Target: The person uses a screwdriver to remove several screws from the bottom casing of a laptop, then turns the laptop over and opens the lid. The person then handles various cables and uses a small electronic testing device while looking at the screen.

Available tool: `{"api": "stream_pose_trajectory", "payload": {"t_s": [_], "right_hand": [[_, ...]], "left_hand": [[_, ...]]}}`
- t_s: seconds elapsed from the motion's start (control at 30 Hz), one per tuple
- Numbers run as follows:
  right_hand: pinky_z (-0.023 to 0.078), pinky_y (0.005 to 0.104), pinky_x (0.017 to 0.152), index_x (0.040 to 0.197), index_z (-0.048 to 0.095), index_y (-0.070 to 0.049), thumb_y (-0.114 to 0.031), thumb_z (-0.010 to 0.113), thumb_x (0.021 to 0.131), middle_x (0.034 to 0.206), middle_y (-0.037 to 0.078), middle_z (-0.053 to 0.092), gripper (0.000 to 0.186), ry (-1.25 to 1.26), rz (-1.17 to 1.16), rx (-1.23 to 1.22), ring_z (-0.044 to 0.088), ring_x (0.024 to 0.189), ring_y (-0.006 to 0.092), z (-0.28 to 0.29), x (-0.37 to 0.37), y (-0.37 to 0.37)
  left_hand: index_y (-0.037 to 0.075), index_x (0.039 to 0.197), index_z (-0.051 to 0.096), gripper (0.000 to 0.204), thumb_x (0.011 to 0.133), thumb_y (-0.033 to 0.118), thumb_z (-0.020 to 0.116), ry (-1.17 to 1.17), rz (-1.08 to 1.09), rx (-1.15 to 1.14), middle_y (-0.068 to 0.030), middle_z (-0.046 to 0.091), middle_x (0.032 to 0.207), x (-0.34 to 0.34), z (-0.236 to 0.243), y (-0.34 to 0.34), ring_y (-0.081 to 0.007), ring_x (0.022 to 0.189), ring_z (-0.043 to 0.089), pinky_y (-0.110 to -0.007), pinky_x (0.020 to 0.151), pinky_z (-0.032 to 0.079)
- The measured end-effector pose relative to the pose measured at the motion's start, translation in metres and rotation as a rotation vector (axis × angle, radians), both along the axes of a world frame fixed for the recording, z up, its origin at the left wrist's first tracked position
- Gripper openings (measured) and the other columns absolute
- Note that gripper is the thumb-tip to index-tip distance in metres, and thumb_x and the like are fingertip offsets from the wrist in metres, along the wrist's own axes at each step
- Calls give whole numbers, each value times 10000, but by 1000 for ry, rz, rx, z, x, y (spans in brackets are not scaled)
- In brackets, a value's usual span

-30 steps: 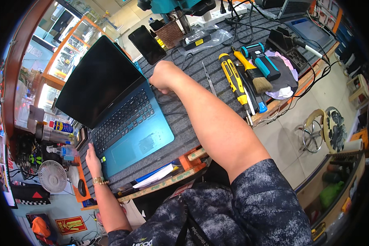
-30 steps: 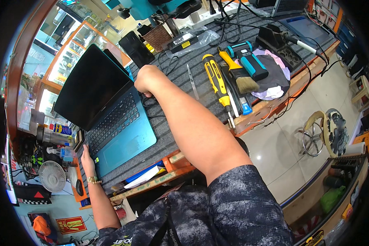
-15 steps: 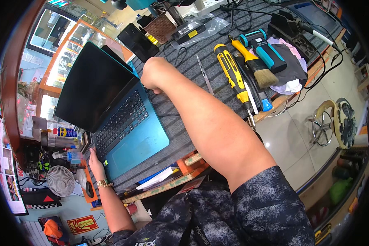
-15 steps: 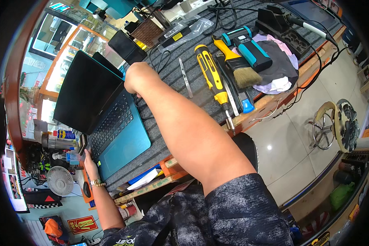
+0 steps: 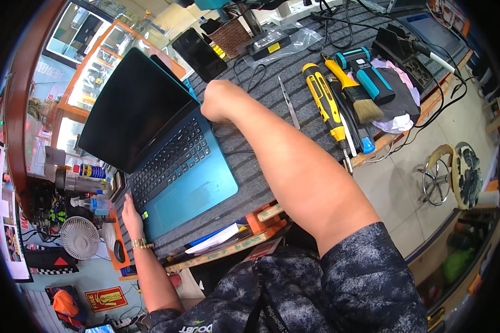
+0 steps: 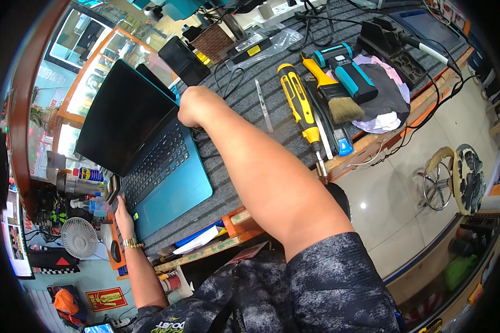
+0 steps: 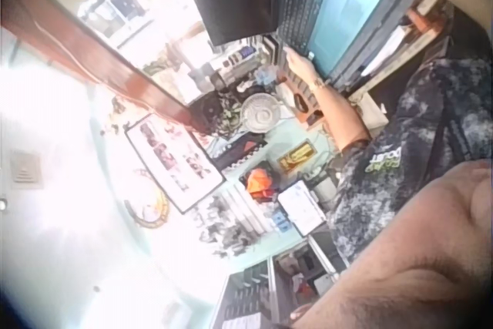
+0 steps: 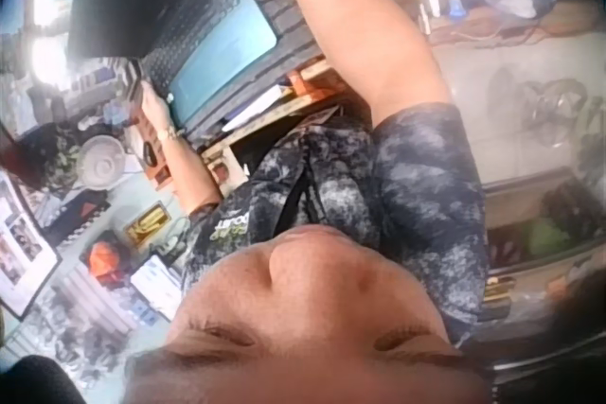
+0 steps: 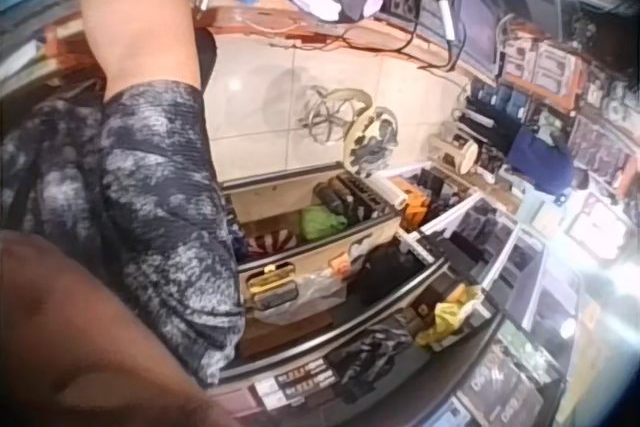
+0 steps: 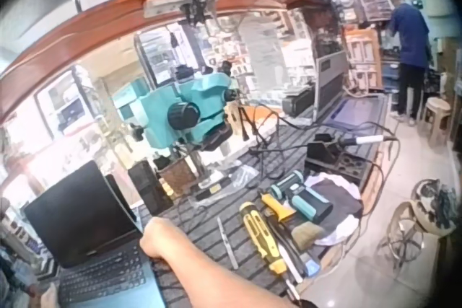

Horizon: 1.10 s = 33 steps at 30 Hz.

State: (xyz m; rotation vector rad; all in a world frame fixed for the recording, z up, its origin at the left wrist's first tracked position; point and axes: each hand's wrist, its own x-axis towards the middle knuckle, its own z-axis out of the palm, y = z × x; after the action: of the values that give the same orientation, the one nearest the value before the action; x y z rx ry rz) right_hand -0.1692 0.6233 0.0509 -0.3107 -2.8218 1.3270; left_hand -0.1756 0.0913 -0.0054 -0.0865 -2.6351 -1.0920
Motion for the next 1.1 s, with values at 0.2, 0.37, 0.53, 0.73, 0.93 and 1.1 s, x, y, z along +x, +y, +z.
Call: {"api": "stream_pose_trajectory", "payload": {"t_s": [0.2,0.37,0.53,0.73,0.93,1.1], "right_hand": [[625,495,1072,1186,865,5,-251,771,961,1304,305,796,354,-103,84,18,777,1265,430,5,-5,-1],[590,532,1123,1231,843,12,-385,728,1082,1332,298,788,439,173,44,59,745,1293,467,-20,-18,-5],[591,562,1083,1162,845,28,-344,694,1091,1234,324,794,408,191,93,193,753,1222,496,-17,-13,-29],[585,561,1063,1093,842,50,-320,662,1084,1142,351,791,412,272,28,141,753,1170,532,-12,-7,-27],[582,556,1037,1089,838,41,-366,665,1098,1112,351,788,443,327,-35,236,758,1166,529,-17,-9,-13],[578,556,920,1045,805,34,-382,656,1108,1040,331,772,446,329,13,337,762,1059,524,-12,-8,-11]], "left_hand": [[-112,1433,746,677,1243,498,521,-19,21,47,-190,808,1384,10,-2,-4,-215,1285,719,-352,1159,492],[-102,1370,777,671,1244,506,523,-13,25,131,-163,825,1301,-2,4,1,-188,1220,716,-342,1132,502],[-102,1244,788,614,1244,463,545,61,-4,138,-133,809,1151,-4,-7,-6,-177,1090,704,-340,1022,528],[-98,1173,782,533,1224,397,591,165,-110,65,-147,697,1018,-1,-6,-2,-272,998,676,-362,971,519],[22,1104,841,562,1194,517,591,146,-106,-1,-125,734,1082,8,7,17,-345,1117,682,-471,1049,508],[44,1016,849,744,1193,658,468,66,-50,-18,-101,757,1174,9,9,16,-383,1223,646,-527,1086,452]]}}
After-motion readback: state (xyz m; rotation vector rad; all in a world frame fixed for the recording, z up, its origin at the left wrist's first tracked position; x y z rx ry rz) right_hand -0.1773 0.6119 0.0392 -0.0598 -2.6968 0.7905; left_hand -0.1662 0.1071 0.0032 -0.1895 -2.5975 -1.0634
